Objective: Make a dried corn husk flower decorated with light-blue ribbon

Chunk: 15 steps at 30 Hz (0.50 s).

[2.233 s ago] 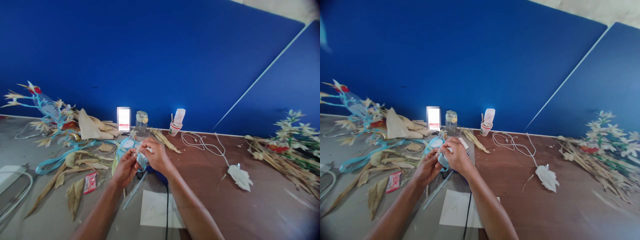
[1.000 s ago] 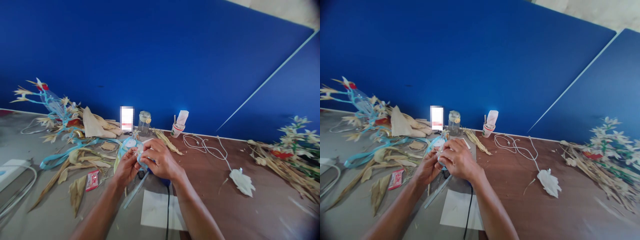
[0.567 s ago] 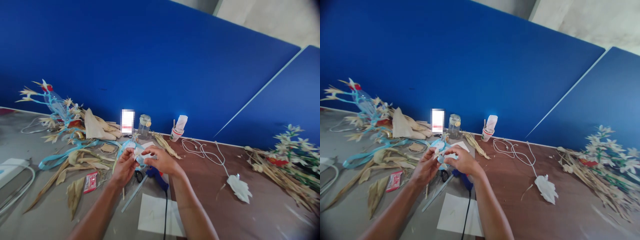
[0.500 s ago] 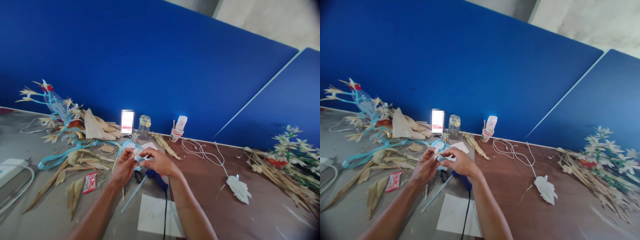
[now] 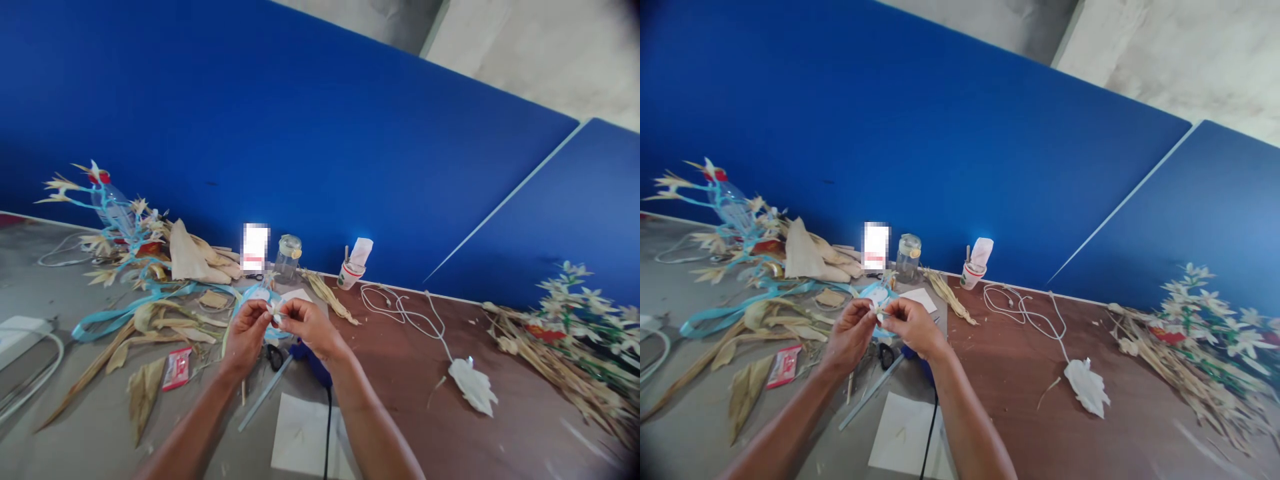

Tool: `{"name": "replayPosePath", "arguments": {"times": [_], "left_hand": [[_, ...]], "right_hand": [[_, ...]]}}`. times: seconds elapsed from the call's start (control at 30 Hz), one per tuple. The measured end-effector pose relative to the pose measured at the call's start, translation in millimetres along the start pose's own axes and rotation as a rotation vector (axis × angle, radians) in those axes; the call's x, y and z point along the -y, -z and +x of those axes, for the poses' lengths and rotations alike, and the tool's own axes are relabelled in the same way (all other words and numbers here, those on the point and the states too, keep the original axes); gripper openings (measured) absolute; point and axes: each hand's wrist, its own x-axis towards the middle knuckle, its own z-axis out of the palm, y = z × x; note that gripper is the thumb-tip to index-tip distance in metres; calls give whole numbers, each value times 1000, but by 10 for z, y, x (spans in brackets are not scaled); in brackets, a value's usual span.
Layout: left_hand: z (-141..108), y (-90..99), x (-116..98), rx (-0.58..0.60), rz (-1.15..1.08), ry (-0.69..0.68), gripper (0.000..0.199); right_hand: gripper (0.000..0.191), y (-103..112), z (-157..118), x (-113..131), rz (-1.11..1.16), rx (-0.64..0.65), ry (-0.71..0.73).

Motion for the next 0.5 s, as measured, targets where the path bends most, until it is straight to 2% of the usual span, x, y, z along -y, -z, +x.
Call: {"name": "replayPosePath", "arguments": {"times": [0.27,0.5], "left_hand": [[4,75,88,-9,234,-64,17],[-21,86,78,-82,595,-161,17]], "right_hand": [[24,-75,1,-32,120,-58,-26],[25,-178,41,-149,218,-145,-14]]}}
